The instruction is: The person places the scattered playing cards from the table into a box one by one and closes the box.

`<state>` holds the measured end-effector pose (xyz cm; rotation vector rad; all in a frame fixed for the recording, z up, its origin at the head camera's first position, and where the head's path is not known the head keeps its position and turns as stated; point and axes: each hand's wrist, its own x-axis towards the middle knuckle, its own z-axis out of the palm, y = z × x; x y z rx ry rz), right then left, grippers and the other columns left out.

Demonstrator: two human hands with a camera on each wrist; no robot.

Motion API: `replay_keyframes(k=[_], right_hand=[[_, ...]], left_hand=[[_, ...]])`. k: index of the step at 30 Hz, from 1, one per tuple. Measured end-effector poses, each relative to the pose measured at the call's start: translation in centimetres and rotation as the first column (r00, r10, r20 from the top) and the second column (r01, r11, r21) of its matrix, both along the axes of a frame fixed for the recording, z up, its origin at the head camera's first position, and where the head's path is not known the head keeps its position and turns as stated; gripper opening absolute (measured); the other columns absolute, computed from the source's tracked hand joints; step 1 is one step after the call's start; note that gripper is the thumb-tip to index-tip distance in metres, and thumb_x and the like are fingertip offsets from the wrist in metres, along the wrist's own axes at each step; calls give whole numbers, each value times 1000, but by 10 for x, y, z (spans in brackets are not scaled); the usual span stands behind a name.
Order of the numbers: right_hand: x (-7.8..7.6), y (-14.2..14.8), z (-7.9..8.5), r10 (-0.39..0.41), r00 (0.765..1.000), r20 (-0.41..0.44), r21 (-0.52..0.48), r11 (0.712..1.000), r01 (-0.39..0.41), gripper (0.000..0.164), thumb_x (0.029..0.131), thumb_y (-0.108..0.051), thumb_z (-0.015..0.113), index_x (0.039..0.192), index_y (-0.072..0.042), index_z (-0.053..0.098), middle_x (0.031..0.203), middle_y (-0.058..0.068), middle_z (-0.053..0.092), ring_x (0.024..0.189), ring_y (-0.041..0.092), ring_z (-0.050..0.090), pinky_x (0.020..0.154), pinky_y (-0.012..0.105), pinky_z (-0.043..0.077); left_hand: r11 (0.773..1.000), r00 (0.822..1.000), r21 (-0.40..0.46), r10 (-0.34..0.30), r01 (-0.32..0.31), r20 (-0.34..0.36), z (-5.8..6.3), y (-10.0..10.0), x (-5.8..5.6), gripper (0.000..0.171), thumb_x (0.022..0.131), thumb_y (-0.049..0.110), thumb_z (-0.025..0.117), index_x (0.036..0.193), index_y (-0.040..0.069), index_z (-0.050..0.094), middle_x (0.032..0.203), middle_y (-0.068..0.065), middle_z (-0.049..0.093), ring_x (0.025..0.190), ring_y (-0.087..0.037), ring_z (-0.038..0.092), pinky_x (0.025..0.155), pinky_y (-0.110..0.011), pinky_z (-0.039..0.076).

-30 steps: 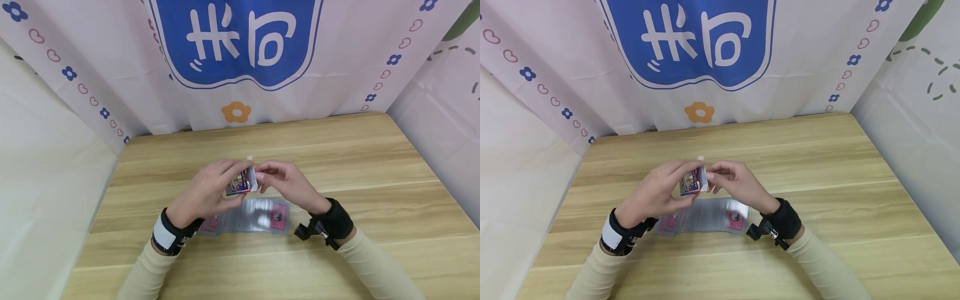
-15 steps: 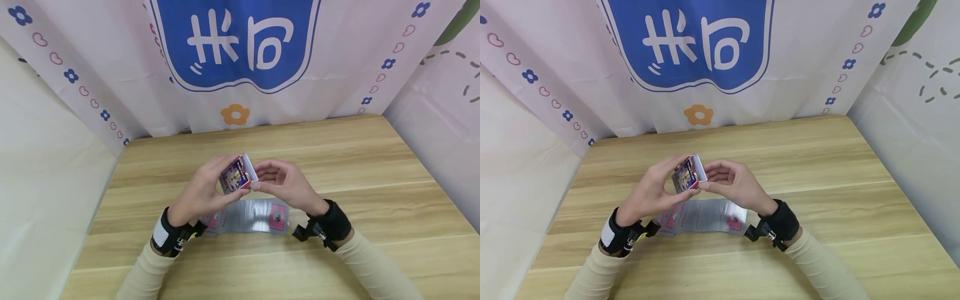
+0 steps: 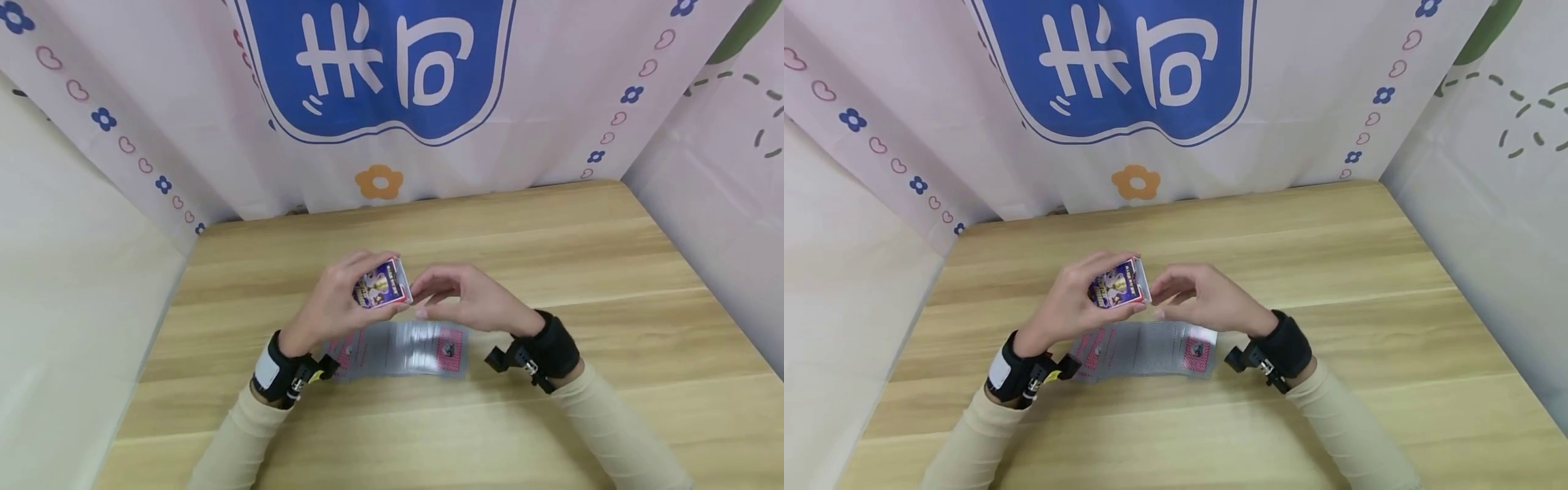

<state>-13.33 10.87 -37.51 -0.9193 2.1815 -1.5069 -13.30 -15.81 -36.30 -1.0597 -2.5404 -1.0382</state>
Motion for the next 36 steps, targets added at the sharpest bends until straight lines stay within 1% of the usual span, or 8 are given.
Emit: replay_keyframes(k=[3, 7, 10, 14, 18, 24, 33, 36], right_hand=[[-5, 11, -8, 36, 993, -116, 286, 958, -1, 36, 89, -17, 84, 120, -7, 70, 117, 10, 75, 109, 25, 71, 93, 42, 60], [-3, 21, -28, 48, 983, -178, 580, 812, 65, 58, 80, -40, 93, 116, -4, 66, 105, 8, 67, 90, 18, 62, 82, 34, 54], [-1, 23, -39, 43, 984, -172, 655, 751, 82, 73, 71, -54, 95, 112, -5, 62, 97, 5, 59, 80, 15, 53, 74, 29, 48], [-2, 21, -42, 53, 978, -203, 678, 728, 101, 67, 69, -54, 96, 102, -7, 61, 92, 2, 56, 77, 15, 49, 70, 27, 44], [-7, 21, -38, 51, 980, -191, 687, 720, 96, 59, 72, -49, 96, 92, -9, 58, 87, -1, 51, 76, 15, 46, 68, 27, 40], [-15, 25, -33, 6, 995, -102, 655, 753, 63, 53, 76, -40, 95, 81, -11, 51, 73, -4, 40, 68, 13, 41, 61, 26, 33], [-16, 31, -41, 76, 990, -118, 636, 771, 17, 30, 87, -25, 87, 80, -14, 59, 70, -8, 34, 66, 10, 37, 60, 24, 30], [-16, 36, -38, 87, 990, -112, 557, 831, -10, 19, 94, -17, 78, 83, -14, 63, 70, -7, 43, 65, 9, 42, 60, 23, 34]], left_hand=[[992, 999, -121, 34, -35, -5, -5, -1, -6, 70, 80, 34, 91, 139, 4, 66, 117, -14, 74, 93, -20, 69, 71, -27, 59], [959, 994, -273, 92, -75, 53, -13, -2, -14, 68, 83, 38, 88, 138, 6, 66, 115, -10, 76, 92, -16, 70, 73, -27, 59], [938, 988, -340, 106, -62, 110, -15, -2, -16, 64, 84, 38, 87, 135, 5, 67, 108, -7, 77, 87, -12, 70, 71, -25, 58], [925, 986, -379, 85, -24, 145, -11, -2, -17, 67, 86, 39, 85, 138, 4, 65, 98, -3, 76, 77, -7, 66, 65, -22, 54], [921, 986, -390, 64, 1, 153, -4, -3, -19, 68, 88, 38, 84, 141, 3, 62, 98, -3, 75, 77, -7, 66, 64, -22, 54], [911, 987, -413, 65, 2, 148, 3, -3, -20, 67, 89, 40, 83, 141, 4, 62, 109, -5, 75, 87, -10, 68, 73, -27, 58], [899, 988, -436, 47, 21, 145, -6, -3, -13, 70, 88, 43, 84, 142, 4, 62, 112, -5, 74, 90, -10, 67, 76, -28, 58], [901, 987, -432, 46, 25, 153, -9, -3, -11, 70, 89, 43, 84, 142, 4, 62, 111, -4, 74, 89, -9, 67, 76, -28, 58]])
